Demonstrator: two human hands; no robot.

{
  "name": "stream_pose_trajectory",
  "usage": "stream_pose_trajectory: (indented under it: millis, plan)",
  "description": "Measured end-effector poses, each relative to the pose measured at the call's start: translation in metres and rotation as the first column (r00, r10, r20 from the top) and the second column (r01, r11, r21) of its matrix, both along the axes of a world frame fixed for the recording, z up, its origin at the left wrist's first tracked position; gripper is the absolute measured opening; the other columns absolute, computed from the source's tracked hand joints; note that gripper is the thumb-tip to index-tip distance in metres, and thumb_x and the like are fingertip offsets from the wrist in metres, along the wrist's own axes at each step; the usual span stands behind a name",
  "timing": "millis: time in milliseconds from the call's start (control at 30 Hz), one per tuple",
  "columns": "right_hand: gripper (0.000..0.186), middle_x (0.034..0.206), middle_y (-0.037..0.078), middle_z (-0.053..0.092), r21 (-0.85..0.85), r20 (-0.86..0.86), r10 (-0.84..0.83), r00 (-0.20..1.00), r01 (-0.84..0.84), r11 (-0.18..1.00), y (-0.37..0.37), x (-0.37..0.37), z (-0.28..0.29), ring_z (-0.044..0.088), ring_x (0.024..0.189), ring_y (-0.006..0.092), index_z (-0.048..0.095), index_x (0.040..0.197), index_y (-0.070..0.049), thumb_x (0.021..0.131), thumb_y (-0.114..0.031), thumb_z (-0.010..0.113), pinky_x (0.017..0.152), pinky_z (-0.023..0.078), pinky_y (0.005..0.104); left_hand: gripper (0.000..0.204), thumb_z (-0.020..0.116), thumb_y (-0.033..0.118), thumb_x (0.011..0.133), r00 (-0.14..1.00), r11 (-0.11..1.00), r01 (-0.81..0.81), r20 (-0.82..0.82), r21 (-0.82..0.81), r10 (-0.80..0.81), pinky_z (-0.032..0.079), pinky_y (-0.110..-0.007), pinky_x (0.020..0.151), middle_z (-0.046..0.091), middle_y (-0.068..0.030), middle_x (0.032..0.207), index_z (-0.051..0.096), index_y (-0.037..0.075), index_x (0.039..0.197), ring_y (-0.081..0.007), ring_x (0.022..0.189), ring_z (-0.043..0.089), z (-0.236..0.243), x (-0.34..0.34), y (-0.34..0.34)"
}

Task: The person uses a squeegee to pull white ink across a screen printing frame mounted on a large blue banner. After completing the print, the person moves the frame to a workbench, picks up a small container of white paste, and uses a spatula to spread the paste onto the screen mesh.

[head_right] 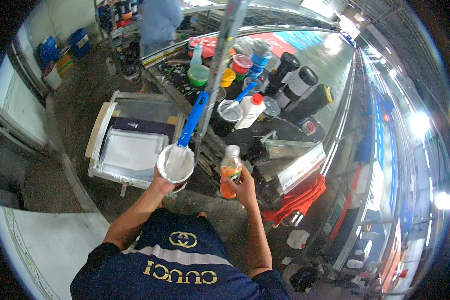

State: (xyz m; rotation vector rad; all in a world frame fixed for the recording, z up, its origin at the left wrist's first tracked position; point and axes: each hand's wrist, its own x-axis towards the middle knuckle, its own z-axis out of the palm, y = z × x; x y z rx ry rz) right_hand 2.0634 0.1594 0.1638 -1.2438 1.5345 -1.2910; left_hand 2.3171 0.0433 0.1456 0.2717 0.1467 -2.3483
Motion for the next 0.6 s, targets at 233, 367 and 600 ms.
stream_pose_trajectory:
  millis: [233, 367, 600]
  plan:
    - [0.047, 0.104, 0.003, 0.063, -0.252, 0.043, -0.504, 0.863, 0.497, 0.830, -0.096, -0.098, -0.060, 0.061, 0.093, 0.0107, 0.053, 0.116, -0.003, 0.078, -0.008, 0.080, 0.081, 0.049, 0.0266, 0.044, 0.048, 0.037, 0.096, 0.987, 0.990, -0.141, 0.077, 0.005, 0.140, 0.047, -0.049, 0.100, 0.062, -0.0149, 0.124, 0.057, 0.005, 0.127, -0.0322, 0.115, 0.059, -0.014, 0.007, 0.050]
    - [0.066, 0.115, 0.007, 0.059, -0.323, 0.307, -0.429, 0.850, 0.517, 0.793, -0.150, -0.121, -0.105, 0.060, 0.100, 0.0147, 0.044, 0.131, -0.003, 0.077, -0.007, 0.081, 0.086, 0.048, 0.0275, 0.046, 0.046, 0.035, 0.097, 0.972, 0.980, -0.195, 0.142, 0.038, 0.188, 0.045, -0.048, 0.102, 0.061, -0.0171, 0.124, 0.054, 0.001, 0.128, -0.0324, 0.115, 0.059, -0.035, 0.033, 0.084]
    - [0.060, 0.122, 0.013, 0.054, -0.210, 0.070, -0.719, 0.691, 0.715, 0.667, -0.120, -0.082, -0.109, 0.054, 0.108, 0.0210, 0.047, 0.128, 0.002, 0.081, -0.014, 0.079, 0.092, 0.046, 0.0335, 0.049, 0.050, 0.042, 0.092, 0.923, 0.965, -0.238, 0.283, -0.111, 0.261, 0.045, -0.056, 0.099, 0.055, -0.0089, 0.135, 0.052, 0.018, 0.134, -0.0305, 0.124, 0.053, -0.007, 0.076, 0.119]
